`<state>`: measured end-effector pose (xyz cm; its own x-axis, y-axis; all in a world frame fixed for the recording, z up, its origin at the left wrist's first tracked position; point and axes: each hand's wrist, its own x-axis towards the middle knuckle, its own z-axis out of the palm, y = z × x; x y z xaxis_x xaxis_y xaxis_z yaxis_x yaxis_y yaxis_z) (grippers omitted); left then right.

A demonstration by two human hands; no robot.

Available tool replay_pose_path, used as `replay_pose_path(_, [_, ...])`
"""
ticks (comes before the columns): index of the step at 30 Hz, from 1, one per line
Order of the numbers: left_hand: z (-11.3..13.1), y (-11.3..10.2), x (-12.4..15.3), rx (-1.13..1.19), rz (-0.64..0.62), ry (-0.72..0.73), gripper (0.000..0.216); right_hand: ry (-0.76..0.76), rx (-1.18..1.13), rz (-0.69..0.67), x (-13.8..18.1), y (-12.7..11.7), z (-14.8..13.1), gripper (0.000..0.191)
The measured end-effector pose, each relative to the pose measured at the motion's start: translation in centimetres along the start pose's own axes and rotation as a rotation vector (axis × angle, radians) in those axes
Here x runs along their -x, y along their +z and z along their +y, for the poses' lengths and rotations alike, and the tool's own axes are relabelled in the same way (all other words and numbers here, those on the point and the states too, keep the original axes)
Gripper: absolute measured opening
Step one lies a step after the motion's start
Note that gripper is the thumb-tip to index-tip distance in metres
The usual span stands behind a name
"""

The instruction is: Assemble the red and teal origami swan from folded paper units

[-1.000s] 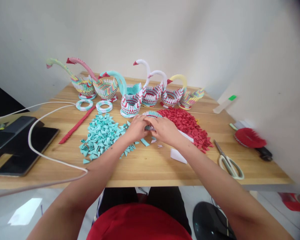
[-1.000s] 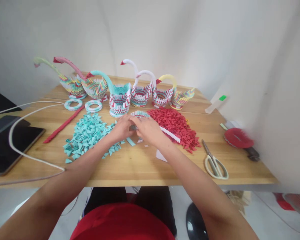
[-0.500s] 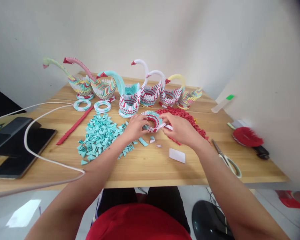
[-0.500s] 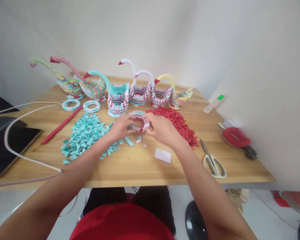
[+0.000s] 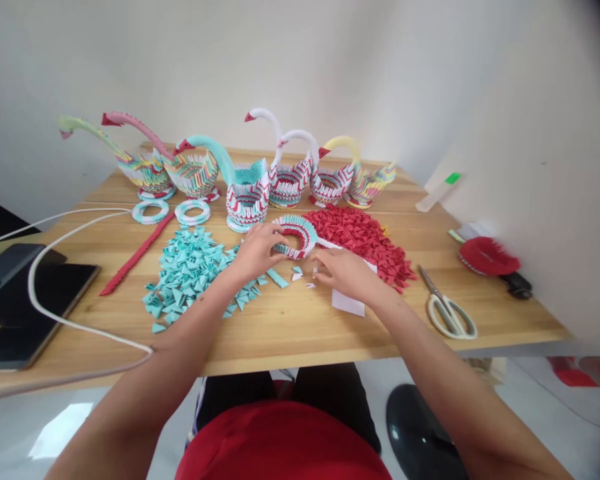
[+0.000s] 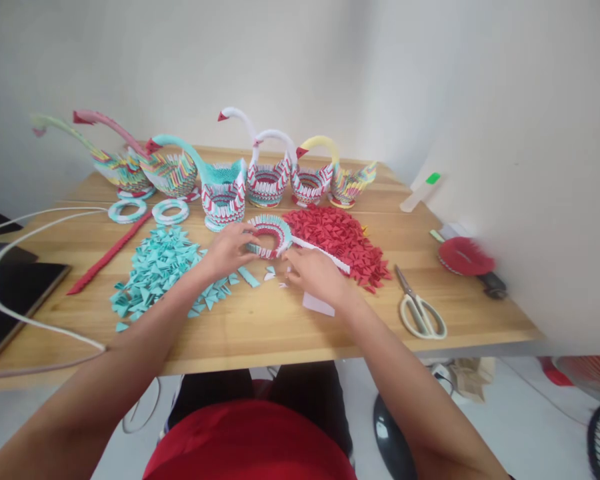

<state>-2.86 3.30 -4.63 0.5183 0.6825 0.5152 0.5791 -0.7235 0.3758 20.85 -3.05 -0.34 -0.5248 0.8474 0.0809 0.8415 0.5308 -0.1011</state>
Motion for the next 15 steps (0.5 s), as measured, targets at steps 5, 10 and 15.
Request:
replay_pose_path(5, [0.0, -0.1, 0.0, -0.009, -0.011, -0.001, 0.02, 0.022, 0.004, 0.11, -0.8, -1.4, -0.6, 0.022])
replay_pose_path(10, [-0.2, 0.0, 0.0, 0.0, -0.029, 0.009, 0.022, -0.026, -0.021, 0.18, -2.2, -1.2, -1.2, 0.026])
replay_pose_path(15, [-0.3, 0.2, 0.0, -0.001, -0.029, 0.013, 0.022, -0.053, 0.016, 0.209, -2.7, -1.4, -1.2, 0.039])
